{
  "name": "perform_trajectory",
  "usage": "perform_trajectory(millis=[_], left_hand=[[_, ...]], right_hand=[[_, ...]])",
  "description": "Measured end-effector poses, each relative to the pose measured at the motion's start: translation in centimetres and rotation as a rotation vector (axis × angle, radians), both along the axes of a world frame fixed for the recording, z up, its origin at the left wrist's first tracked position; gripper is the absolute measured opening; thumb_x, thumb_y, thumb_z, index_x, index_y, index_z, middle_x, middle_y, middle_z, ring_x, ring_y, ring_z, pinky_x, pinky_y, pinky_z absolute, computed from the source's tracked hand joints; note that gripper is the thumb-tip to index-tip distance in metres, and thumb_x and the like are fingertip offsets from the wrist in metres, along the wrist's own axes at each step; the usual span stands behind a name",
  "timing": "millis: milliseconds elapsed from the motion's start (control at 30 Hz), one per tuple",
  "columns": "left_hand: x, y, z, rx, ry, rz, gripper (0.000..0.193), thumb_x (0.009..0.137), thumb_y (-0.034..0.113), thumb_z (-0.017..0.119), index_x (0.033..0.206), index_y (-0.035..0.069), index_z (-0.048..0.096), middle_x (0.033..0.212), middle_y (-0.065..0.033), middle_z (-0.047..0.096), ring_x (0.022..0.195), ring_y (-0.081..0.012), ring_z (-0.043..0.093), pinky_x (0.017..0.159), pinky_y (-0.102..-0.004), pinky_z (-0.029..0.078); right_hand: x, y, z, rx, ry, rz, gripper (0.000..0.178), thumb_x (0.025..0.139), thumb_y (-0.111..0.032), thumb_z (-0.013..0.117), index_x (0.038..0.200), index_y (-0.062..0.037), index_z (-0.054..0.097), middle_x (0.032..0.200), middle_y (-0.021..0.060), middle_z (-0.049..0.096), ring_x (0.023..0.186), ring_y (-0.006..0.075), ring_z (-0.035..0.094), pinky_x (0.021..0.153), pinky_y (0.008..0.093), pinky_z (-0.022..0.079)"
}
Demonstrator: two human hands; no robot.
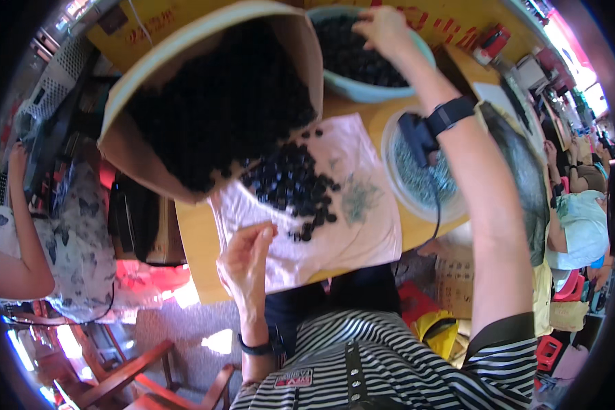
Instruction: Assembling small black plastic caps by inserting blue pins into them.
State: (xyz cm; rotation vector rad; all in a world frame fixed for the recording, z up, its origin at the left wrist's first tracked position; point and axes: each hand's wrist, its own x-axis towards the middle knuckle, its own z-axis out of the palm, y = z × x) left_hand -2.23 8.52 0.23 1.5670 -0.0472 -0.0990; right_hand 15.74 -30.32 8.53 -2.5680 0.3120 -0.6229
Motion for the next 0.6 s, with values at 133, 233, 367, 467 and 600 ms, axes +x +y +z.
perform_trajectory(millis=[133,233,367,467,600], left_hand=[[0.9,0.6,-1.0,0.104,0.011,-0.1,0.013,0.084,0.008,0.068,0.093,-0.002,0.069,0.083,-0.006,0.069,0.074,-0.009,0.062,0.071,-0.0221,0.049],[0.3,1.9,-1.3,0.233,-0.034,-0.102,0.012,0.082,0.008,0.068,0.092,0.0,0.069,0.081,-0.0057,0.069,0.07,-0.0084,0.062,0.067,-0.0218,0.048],[-0.4,2.3,-1.1,0.398,-0.156,-0.096,0.01,0.079,0.007,0.069,0.088,0.001,0.07,0.075,-0.0064,0.067,0.061,-0.0096,0.059,0.06,-0.0228,0.045],[-1.0,2.0,-1.2,0.455,-0.22,-0.101,0.01,0.078,0.006,0.069,0.087,0.002,0.07,0.074,-0.0061,0.066,0.059,-0.0106,0.058,0.058,-0.0229,0.044],[-0.8,1.4,-0.7,0.527,-0.339,-0.143,0.009,0.079,0.007,0.069,0.087,0.004,0.07,0.075,-0.0051,0.066,0.058,-0.0113,0.059,0.057,-0.0226,0.044]], right_hand=[[-7.8,7.6,6.5,0.109,-0.01,-0.025,0.03,0.081,-0.011,0.063,0.105,0.0067,0.064,0.085,0.0212,0.068,0.059,0.0201,0.065,0.058,0.0318,0.053],[-13.0,12.1,5.3,0.055,0.067,0.143,0.036,0.082,-0.028,0.064,0.107,-0.0025,0.067,0.088,0.0073,0.069,0.068,0.0099,0.062,0.057,0.0265,0.049],[-21.6,16.8,0.7,0.255,0.185,0.375,0.011,0.081,-0.009,0.065,0.088,-0.0016,0.066,0.075,0.0099,0.063,0.065,0.0181,0.062,0.061,0.0297,0.046],[-24.8,18.5,-4.0,0.218,0.101,0.299,0.007,0.077,-0.003,0.068,0.082,-0.0025,0.064,0.074,0.0093,0.058,0.065,0.0247,0.06,0.059,0.0319,0.046],[-26.5,20.5,-7.0,0.31,0.04,0.216,0.007,0.077,-0.002,0.068,0.083,-0.003,0.063,0.077,0.0092,0.058,0.066,0.0257,0.059,0.059,0.0331,0.046]])
